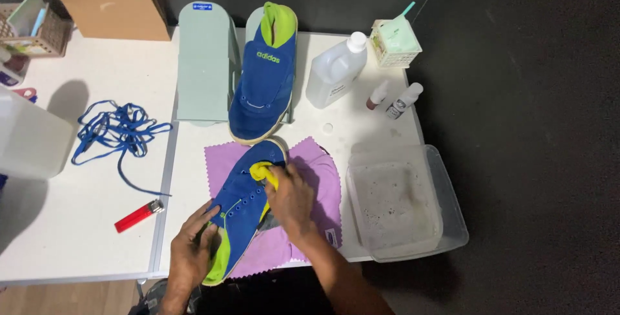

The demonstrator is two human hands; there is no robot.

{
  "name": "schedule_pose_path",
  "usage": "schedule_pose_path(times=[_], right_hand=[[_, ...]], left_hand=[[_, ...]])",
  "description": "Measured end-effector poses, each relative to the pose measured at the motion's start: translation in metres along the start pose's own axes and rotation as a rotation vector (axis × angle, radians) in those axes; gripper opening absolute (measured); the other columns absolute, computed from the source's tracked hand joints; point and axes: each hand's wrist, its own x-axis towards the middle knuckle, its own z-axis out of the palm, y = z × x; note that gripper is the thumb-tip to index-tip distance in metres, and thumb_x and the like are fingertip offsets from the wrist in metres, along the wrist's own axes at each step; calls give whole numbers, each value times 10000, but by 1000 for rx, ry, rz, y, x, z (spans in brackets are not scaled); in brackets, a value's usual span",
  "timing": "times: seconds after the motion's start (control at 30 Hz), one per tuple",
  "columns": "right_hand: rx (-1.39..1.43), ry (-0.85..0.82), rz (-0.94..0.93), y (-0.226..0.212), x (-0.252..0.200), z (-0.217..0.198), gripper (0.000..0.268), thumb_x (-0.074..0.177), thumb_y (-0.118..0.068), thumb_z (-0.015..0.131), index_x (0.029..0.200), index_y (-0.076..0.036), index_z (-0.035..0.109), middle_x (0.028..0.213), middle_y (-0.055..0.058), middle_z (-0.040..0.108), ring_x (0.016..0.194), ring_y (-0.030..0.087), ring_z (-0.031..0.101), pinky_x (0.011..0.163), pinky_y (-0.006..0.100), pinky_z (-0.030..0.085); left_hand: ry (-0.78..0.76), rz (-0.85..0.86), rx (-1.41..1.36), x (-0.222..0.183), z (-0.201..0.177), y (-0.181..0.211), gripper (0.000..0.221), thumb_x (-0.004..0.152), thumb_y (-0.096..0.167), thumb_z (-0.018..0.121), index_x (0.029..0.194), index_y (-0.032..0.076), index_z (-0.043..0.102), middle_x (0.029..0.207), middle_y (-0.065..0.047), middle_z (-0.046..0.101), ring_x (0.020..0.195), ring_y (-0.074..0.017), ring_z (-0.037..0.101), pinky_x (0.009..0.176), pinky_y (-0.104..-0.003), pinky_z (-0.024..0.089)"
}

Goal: Cleaning the sole and sides of a shoe using a brush, cleaning solution, and a microfiber cloth.

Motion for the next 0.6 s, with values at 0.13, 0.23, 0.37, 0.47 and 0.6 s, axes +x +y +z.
schedule_pose_path(times=[0.13,0.23,0.37,0.47,0.6], right_hand=[[-207,-231,-194,-36,-73,18,609,739,-309,811,1290,-137,614,1026,166,600,794,357,590,623,513,468],[13,-112,-258,-61,-162,57,554,684,-289,799,1195,-120,667,1143,134,563,962,372,580,593,553,477],[594,-560,134,-39,-112,-10,382,831,-204,741,1199,-103,727,1010,91,759,814,223,709,722,343,573],[730,-562,207,1,-97,-35,155,906,-161,692,1059,-158,717,877,-27,681,747,77,581,649,268,488],[905,-26,416,10,-70,-95,400,785,-347,708,1066,-70,775,796,18,725,685,130,623,569,283,498]], left_hand=[[72,30,-29,-4,2,6,323,964,171,611,1259,115,729,1452,-84,646,1384,-223,563,1205,-354,383],[58,-58,-11,-1,2,8,359,936,47,634,1259,168,736,1457,-30,648,1406,-196,544,1238,-368,360],[102,33,8,-7,3,6,364,939,50,639,1281,146,717,1438,-82,653,1370,-225,573,1210,-369,399],[336,377,244,-26,10,29,358,1067,184,492,1360,57,655,1332,-149,688,1258,-320,618,1091,-405,481],[481,282,881,-34,33,23,368,944,442,594,1131,161,741,1101,-43,742,1020,-308,669,864,-476,485]])
